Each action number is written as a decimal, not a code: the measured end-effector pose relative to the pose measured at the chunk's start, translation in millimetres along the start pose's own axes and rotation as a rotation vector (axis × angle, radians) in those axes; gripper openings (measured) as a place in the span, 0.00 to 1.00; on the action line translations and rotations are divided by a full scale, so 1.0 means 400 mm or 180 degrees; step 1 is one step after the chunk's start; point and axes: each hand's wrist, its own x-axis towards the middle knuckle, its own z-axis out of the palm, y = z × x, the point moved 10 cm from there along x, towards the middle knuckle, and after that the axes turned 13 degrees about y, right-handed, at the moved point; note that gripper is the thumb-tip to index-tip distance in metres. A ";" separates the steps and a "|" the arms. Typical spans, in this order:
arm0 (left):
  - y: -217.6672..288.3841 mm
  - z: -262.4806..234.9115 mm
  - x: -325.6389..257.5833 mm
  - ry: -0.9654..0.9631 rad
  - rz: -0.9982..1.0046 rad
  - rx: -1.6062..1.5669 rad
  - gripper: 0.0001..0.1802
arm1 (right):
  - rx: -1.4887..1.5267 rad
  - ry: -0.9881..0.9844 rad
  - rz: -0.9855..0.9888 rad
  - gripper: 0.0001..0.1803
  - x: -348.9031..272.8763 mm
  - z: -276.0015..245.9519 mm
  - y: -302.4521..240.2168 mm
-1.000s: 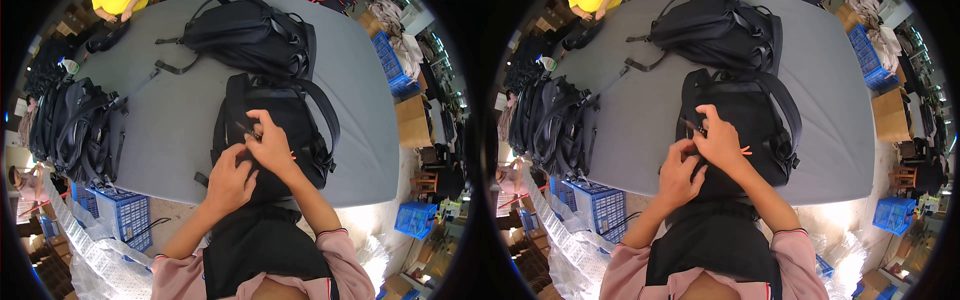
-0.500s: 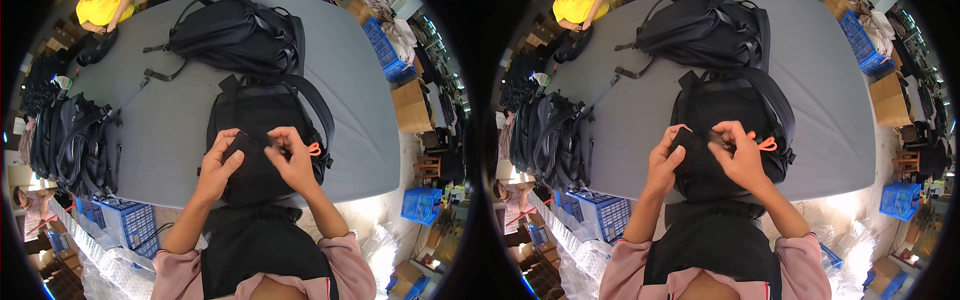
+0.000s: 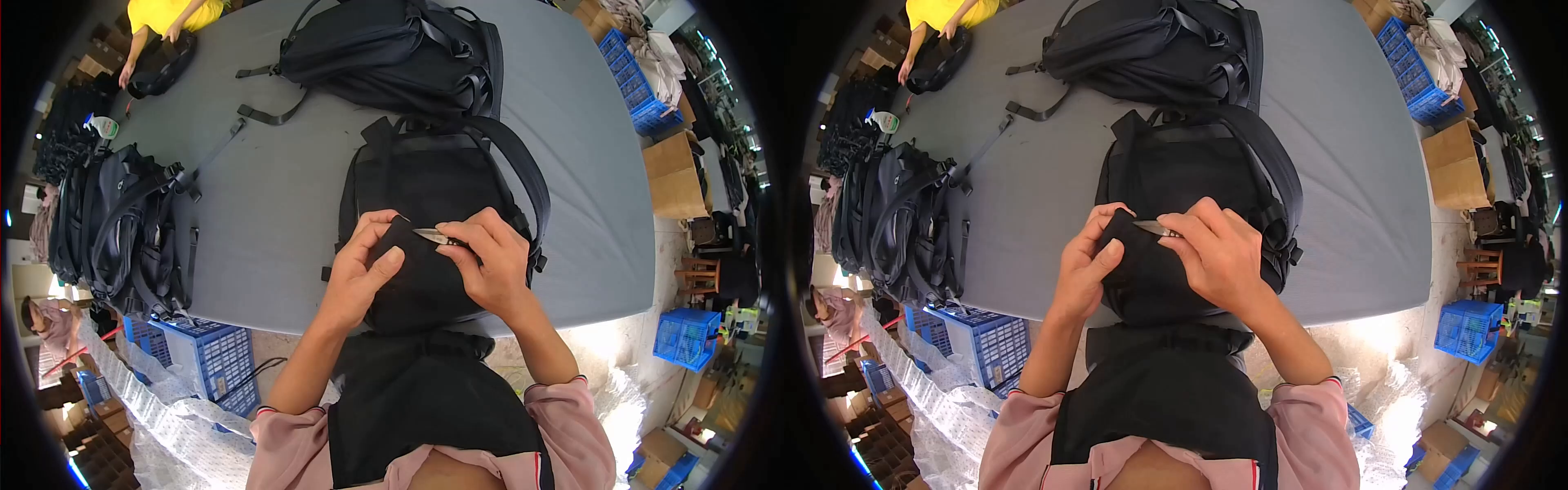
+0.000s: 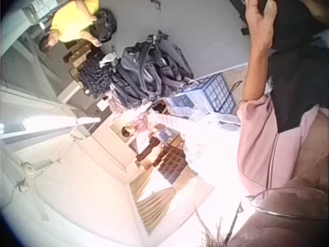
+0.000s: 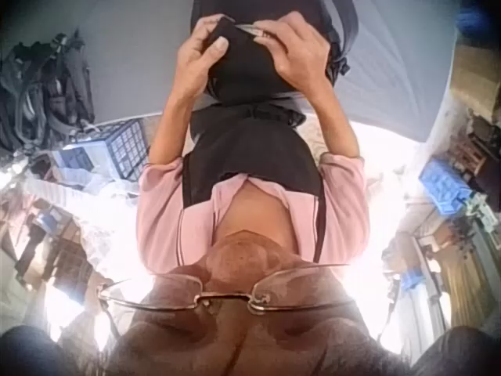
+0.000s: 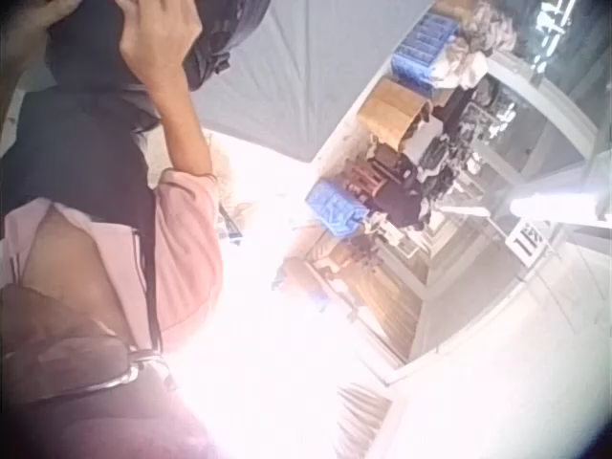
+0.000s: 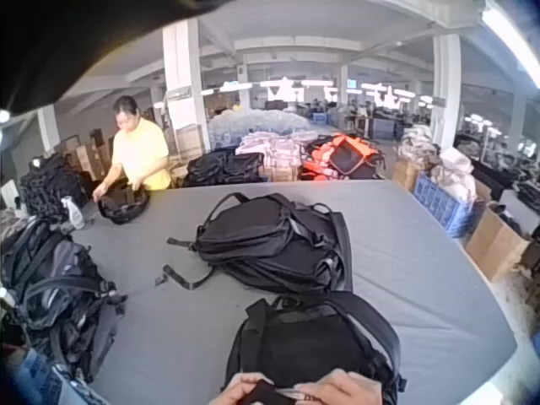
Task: Using pliers to trim or adjust strap components on black backpacks in a manufacturing setting.
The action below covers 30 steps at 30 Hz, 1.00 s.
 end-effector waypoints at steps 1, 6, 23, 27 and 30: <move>0.002 -0.001 -0.001 0.0023 -0.0004 -0.0059 0.17 | 0.0006 0.0000 -0.0006 0.14 -0.003 0.002 -0.003; 0.004 -0.002 -0.001 0.0016 -0.0014 -0.0067 0.17 | 0.0318 -0.0031 0.0322 0.13 0.003 0.007 0.007; -0.088 -0.121 0.225 -0.0259 0.0174 0.0811 0.16 | 0.0336 -0.0898 0.1775 0.18 -0.197 0.250 0.179; -0.146 -0.444 0.053 0.1469 0.0626 0.1851 0.24 | -0.0127 -0.1255 0.1607 0.18 -0.217 0.256 0.191; -0.181 -0.459 -0.015 0.1501 0.0845 0.2994 0.25 | -0.0083 -0.1323 0.1308 0.18 -0.214 0.295 0.154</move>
